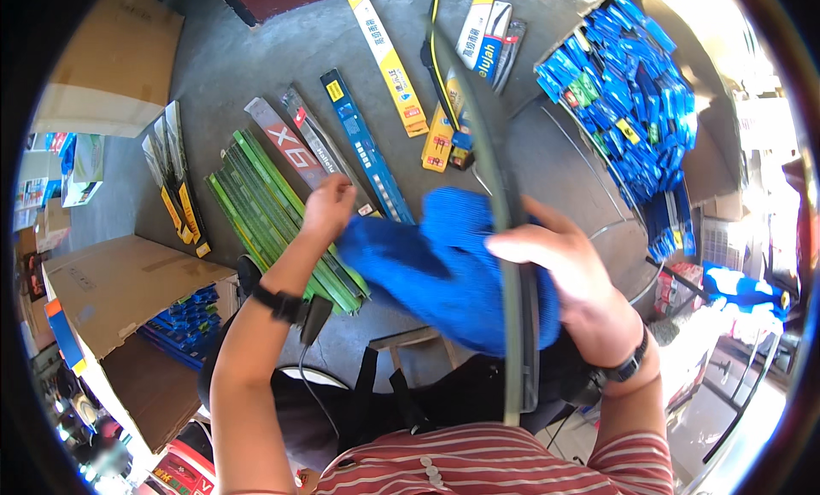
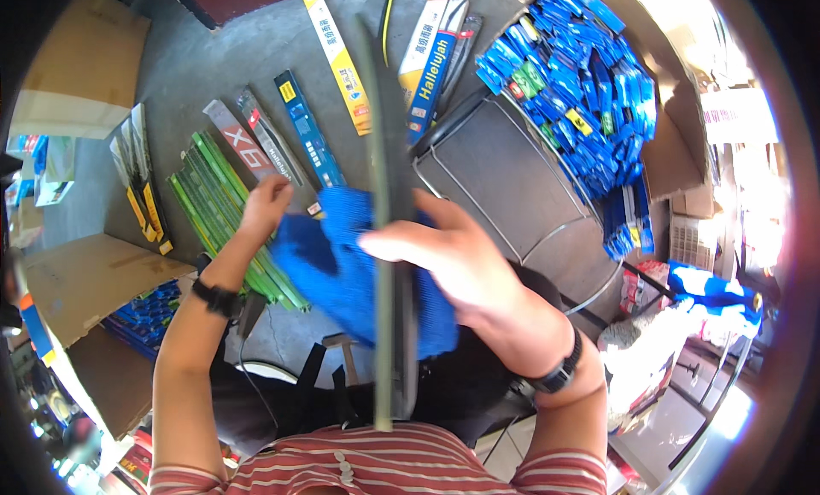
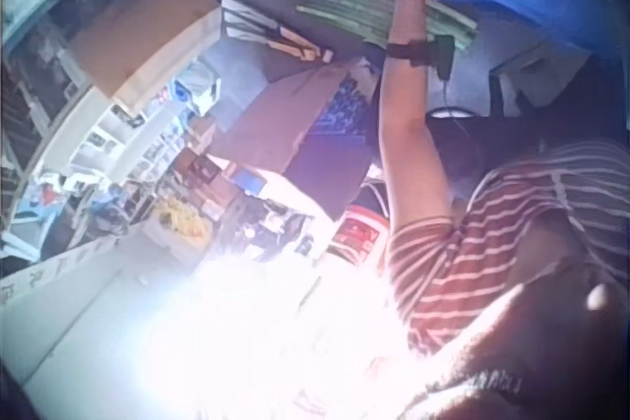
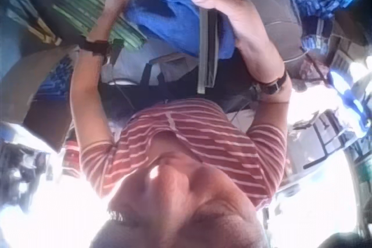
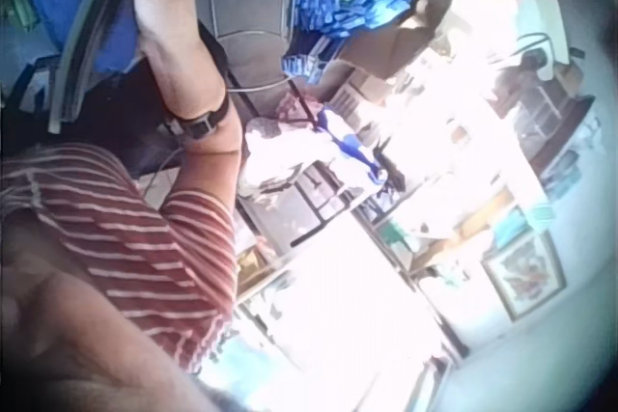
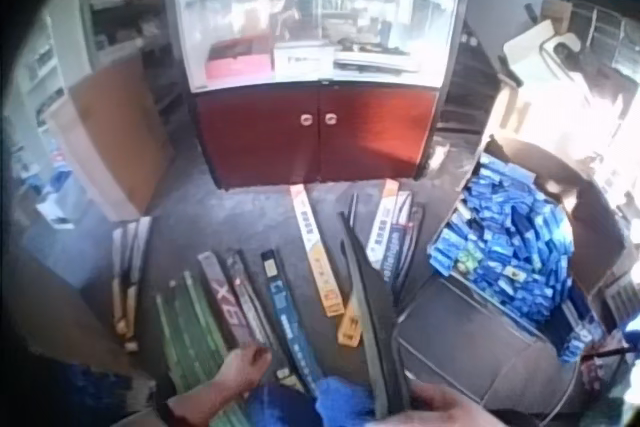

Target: The person sits on a stool and uses a blue cloth to wipe and clean multiple packaged windshield wipers. They pick up each wiper, wipe it, and place it back on the floor.

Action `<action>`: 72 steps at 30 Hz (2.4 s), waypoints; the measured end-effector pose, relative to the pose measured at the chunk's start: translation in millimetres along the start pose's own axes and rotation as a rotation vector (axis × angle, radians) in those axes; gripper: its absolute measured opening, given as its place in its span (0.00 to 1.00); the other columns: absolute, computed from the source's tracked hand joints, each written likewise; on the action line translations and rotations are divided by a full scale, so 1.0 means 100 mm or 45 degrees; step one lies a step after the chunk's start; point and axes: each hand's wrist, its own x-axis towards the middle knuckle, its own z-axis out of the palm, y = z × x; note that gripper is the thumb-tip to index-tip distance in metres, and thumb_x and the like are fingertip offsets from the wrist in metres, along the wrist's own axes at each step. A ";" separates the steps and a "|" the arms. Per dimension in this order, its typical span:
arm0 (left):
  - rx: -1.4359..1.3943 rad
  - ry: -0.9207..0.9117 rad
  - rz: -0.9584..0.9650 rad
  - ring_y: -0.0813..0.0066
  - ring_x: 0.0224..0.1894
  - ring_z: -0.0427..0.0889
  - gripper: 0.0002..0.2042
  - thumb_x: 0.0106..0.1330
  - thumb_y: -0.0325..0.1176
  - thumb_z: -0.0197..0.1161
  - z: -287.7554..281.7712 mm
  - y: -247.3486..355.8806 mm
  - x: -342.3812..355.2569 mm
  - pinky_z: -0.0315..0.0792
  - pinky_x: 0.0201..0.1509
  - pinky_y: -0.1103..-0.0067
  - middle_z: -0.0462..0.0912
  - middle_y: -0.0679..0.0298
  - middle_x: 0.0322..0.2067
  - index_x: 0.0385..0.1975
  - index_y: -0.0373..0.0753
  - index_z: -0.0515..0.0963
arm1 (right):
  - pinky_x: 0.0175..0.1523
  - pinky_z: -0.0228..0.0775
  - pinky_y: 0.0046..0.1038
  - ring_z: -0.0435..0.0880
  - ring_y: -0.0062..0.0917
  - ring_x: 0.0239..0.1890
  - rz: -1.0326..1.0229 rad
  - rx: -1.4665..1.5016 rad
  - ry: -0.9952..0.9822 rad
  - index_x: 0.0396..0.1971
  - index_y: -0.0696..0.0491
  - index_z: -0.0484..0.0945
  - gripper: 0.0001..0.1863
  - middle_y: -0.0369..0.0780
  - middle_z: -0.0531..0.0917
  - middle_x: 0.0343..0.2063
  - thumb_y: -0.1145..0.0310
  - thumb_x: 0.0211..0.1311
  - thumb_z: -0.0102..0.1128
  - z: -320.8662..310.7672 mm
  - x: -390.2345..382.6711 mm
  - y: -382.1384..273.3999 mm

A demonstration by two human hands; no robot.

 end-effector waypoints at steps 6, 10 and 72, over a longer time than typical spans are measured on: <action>0.662 -0.181 -0.034 0.51 0.47 0.76 0.16 0.61 0.32 0.52 0.73 0.20 1.23 0.73 0.47 0.65 0.71 0.49 0.46 0.50 0.45 0.68 | 0.44 0.67 0.20 0.75 0.17 0.36 -0.324 -0.476 0.223 0.47 0.62 0.72 0.24 0.35 0.79 0.33 0.72 0.48 0.67 -0.34 -0.01 -0.16; 0.731 -0.148 -0.143 0.50 0.47 0.76 0.23 0.62 0.38 0.54 1.32 0.23 1.90 0.73 0.47 0.63 0.69 0.49 0.46 0.59 0.53 0.62 | 0.47 0.67 0.24 0.76 0.21 0.37 -0.304 -0.766 0.164 0.48 0.61 0.72 0.26 0.40 0.79 0.33 0.73 0.45 0.67 -0.54 0.11 -0.32; -1.336 0.560 0.058 0.82 0.33 0.72 0.13 0.60 0.27 0.63 -0.95 0.58 -1.82 0.65 0.37 0.83 0.76 0.67 0.34 0.42 0.29 0.72 | 0.56 0.66 0.31 0.75 0.29 0.49 -1.038 0.445 0.035 0.53 0.59 0.67 0.27 0.40 0.76 0.45 0.74 0.50 0.60 0.75 0.75 0.13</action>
